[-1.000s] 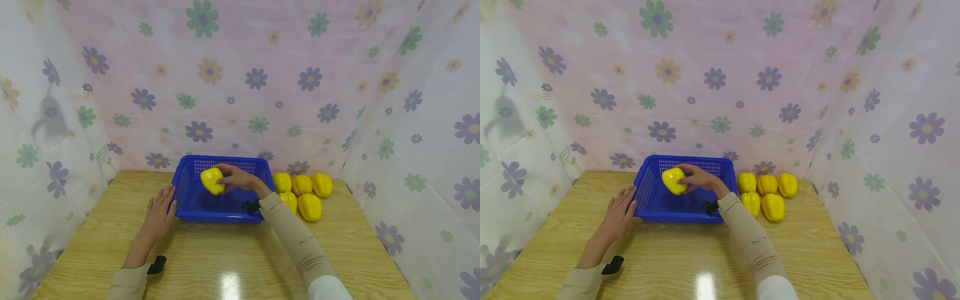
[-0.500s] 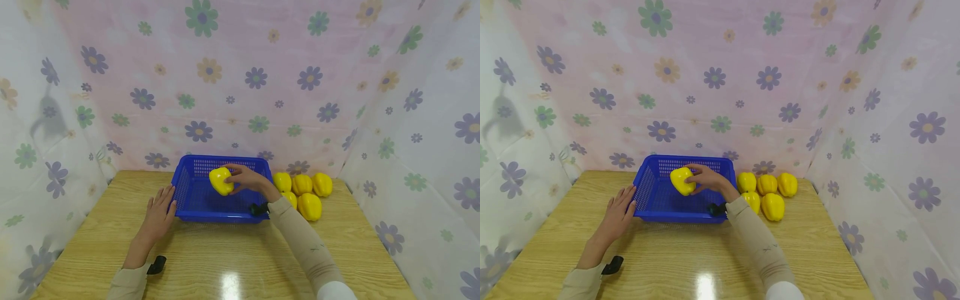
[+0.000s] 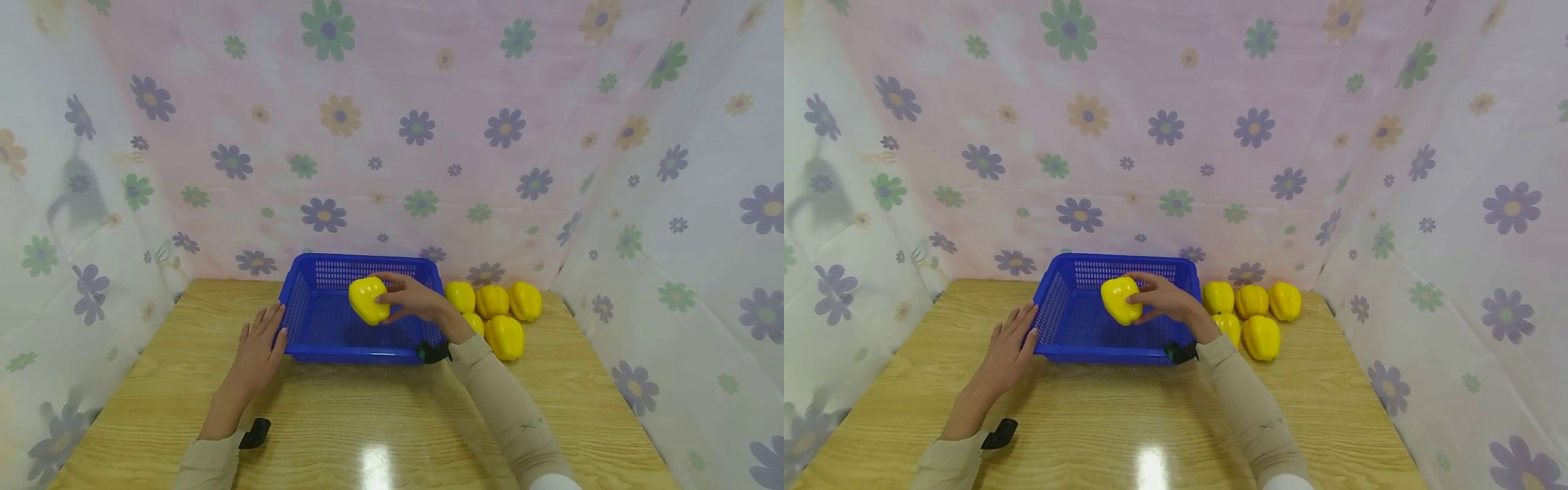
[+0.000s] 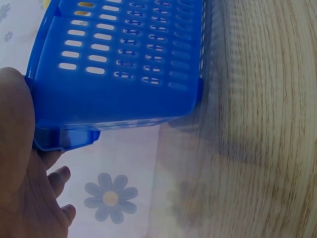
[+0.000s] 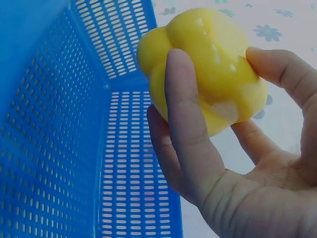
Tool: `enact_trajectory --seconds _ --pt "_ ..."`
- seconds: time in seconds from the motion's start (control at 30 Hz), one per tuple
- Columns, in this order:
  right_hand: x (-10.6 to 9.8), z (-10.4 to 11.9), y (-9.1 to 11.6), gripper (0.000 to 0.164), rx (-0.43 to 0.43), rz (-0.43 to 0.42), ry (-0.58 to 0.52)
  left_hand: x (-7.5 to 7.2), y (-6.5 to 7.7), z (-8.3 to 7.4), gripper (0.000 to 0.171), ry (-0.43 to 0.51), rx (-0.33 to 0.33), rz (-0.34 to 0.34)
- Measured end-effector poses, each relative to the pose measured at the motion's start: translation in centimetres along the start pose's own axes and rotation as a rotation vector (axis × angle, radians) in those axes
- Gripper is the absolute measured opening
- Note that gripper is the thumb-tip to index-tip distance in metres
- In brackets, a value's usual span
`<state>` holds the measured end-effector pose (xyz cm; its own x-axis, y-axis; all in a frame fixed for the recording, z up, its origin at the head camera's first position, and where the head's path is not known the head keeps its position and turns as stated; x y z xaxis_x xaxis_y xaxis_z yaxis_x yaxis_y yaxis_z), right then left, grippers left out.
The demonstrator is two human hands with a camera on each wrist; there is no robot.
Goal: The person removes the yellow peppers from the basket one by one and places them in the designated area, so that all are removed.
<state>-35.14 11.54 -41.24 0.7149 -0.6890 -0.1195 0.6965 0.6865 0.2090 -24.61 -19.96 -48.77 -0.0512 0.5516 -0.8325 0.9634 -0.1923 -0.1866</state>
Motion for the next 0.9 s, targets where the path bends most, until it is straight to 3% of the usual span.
enact_trajectory --seconds 0.23,0.5,0.9 --pt "0.2 -0.5 1.5 0.061 -0.043 0.014 0.006 0.0 0.0 0.0 0.057 -0.004 0.003 -0.005" --pt "0.1 -0.9 3.9 0.061 -0.063 -0.027 0.022 0.0 0.0 0.0 0.057 0.008 0.002 -0.006" --pt "-1.5 -2.5 7.9 0.067 -0.101 -0.061 0.000 -0.1 0.0 0.0 0.056 0.001 0.004 -0.008"
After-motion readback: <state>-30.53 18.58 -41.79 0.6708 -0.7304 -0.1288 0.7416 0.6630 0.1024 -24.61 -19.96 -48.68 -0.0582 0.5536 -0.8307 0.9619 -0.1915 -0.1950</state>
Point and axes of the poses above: each hand's wrist, its own y-axis away from the middle knuckle, its own x-axis out of the palm, z = x × y, the point moved 2 cm from there along -y, towards the middle knuckle, and after that the axes turned 6 degrees about z, right-handed, at the moved point
